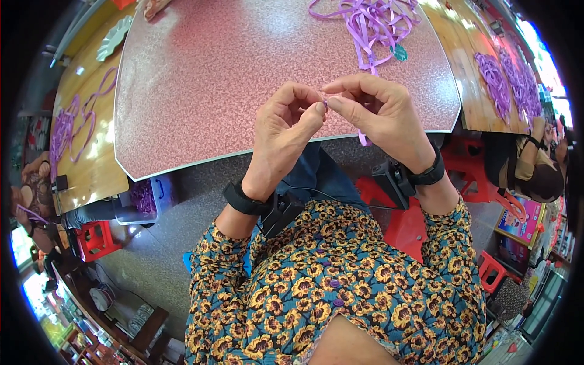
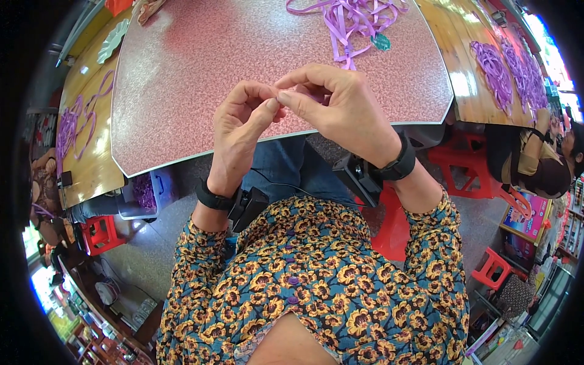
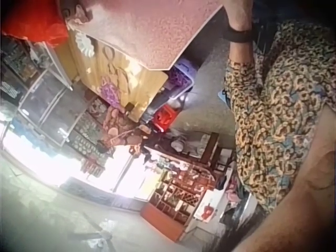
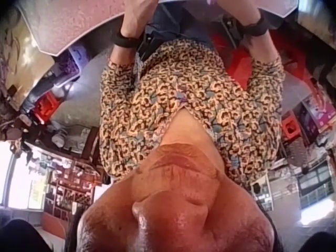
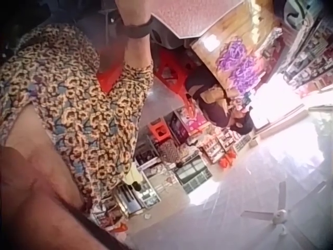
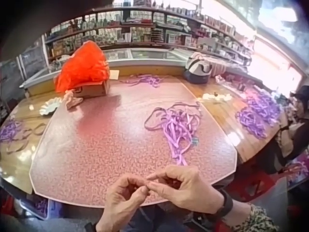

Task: The person ties a knot in a purple ribbon, slides a purple plastic bead onto it, and pulls the ribbon through to secure the bead. Finally, the person stretches the ribbon out on the table and sets it aside.

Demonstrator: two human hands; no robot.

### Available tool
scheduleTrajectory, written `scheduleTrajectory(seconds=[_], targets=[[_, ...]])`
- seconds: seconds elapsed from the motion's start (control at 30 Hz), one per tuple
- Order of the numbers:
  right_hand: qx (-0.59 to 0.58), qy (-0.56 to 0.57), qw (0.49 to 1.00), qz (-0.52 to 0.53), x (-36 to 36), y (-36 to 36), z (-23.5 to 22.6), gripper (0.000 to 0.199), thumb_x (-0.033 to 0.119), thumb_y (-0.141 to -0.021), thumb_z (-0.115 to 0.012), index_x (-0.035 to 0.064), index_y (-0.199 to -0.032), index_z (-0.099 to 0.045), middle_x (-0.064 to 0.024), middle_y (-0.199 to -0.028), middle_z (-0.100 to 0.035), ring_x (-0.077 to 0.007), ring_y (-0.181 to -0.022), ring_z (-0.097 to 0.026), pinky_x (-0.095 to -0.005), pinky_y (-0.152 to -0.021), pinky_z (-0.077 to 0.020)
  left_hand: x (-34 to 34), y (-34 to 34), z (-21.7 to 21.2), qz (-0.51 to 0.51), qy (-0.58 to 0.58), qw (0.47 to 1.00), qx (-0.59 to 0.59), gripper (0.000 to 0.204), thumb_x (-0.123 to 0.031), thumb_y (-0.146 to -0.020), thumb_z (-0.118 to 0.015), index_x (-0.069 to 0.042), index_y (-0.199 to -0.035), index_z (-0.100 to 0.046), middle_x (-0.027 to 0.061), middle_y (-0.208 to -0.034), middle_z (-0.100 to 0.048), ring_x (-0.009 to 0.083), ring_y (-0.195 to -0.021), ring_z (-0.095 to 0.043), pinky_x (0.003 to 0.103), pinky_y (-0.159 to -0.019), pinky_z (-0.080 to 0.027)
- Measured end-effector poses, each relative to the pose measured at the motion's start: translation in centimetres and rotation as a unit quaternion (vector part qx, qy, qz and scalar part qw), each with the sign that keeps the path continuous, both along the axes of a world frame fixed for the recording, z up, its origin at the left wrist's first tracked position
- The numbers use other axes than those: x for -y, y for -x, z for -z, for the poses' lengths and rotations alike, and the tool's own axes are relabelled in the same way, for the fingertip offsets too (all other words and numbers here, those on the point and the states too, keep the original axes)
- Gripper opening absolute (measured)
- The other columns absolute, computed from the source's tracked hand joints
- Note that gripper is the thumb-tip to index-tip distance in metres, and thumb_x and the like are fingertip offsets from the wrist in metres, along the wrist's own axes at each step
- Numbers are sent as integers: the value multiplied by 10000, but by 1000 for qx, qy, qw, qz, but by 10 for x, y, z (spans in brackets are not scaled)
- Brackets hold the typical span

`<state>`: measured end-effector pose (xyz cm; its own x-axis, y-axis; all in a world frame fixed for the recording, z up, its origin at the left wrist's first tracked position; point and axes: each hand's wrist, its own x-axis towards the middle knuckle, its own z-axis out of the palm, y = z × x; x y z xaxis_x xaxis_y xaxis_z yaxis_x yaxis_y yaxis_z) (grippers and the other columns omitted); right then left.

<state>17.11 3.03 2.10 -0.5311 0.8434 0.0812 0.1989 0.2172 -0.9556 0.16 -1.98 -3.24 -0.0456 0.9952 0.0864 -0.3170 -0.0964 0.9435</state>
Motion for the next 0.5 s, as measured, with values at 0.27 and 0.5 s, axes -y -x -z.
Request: scheduleTrajectory(seconds=[0.27,0.5], targets=[[27,-42,999,6,1,2,5,161,83,-909,-674,-19,-1034,-670,1,-845,-654,-23,-717,-563,-162,-605,-442,-1,-3,3,1,13,1000,-1,96,-92,-915,-634,-18,-949,-583,8,-870,-617,59,-799,-594,210,-685,-483],[18,0,1000,18,1,1,1,144,83,-904,-678,-15,-1008,-681,6,-826,-650,-19,-733,-552,-164,-622,-439,-1,-1,2,-11,12,1000,-1,100,-91,-916,-627,-14,-963,-584,4,-863,-610,54,-788,-585,207,-687,-482]])
